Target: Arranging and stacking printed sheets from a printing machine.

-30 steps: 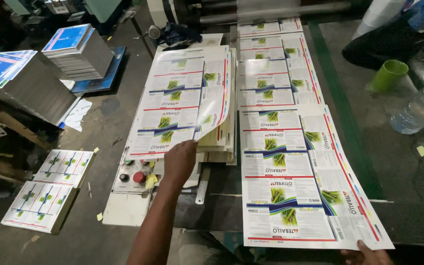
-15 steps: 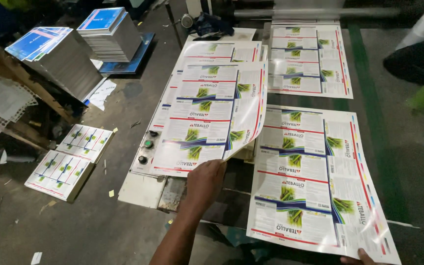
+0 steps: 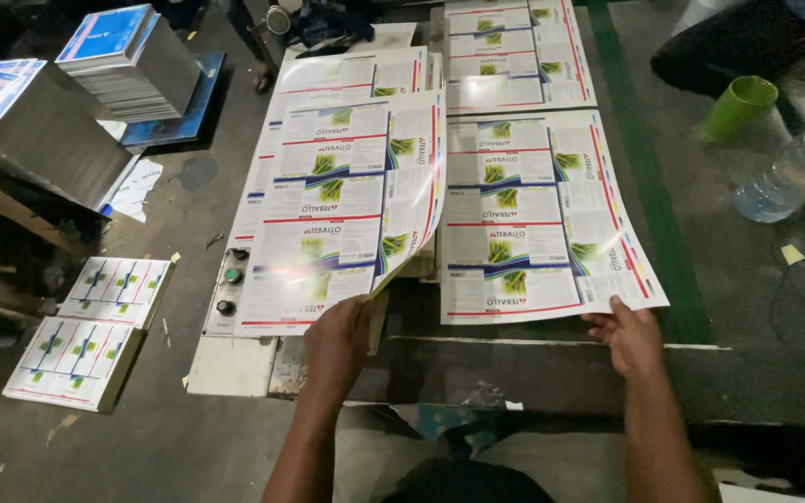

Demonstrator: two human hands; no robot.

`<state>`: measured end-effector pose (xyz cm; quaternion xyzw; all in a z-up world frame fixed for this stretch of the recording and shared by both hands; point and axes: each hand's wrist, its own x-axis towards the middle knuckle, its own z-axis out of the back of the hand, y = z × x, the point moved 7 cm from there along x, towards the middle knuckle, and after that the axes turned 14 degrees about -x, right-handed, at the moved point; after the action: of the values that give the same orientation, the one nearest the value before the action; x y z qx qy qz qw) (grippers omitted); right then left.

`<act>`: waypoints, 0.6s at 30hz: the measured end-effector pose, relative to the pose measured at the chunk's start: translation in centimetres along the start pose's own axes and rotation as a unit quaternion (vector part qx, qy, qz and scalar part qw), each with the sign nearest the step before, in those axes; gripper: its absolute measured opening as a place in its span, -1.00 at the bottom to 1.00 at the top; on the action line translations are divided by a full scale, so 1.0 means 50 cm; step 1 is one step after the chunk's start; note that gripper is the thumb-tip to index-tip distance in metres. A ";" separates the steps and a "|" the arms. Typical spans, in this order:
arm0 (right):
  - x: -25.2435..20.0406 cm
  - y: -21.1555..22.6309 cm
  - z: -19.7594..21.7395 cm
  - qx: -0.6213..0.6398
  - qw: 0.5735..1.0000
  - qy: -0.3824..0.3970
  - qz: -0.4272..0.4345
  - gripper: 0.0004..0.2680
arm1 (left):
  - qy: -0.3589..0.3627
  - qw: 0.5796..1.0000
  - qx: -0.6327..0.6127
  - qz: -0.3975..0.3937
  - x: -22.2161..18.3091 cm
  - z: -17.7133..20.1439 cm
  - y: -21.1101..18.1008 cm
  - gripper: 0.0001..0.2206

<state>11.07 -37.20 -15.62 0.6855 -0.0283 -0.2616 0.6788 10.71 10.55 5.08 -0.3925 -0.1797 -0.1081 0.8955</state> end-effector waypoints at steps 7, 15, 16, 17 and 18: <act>-0.064 -0.020 -0.006 0.048 0.998 -0.002 -0.047 -0.59 | -0.015 0.999 -0.016 -0.028 -0.015 0.003 -0.032 -0.81; -0.233 -0.091 -0.181 -0.059 0.982 0.154 -0.088 -0.61 | 0.101 0.981 -0.072 -0.147 -0.066 -0.122 -0.140 -0.81; -0.244 -0.105 -0.216 -0.049 0.970 0.229 -0.061 -0.61 | 0.136 0.975 -0.086 -0.155 -0.076 -0.146 -0.155 -0.82; -0.252 -0.100 -0.224 -0.049 0.970 0.229 -0.061 -0.61 | 0.135 0.975 -0.086 -0.155 -0.086 -0.164 -0.156 -0.82; -0.268 -0.082 -0.251 -0.043 0.954 0.297 -0.007 -0.58 | 0.173 0.965 -0.083 -0.179 -0.102 -0.190 -0.164 -0.81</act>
<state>3.19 -20.11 -15.94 0.7025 0.1907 -0.0522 0.6836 5.55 -1.70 2.49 -0.4025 -0.0793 -0.3475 0.8431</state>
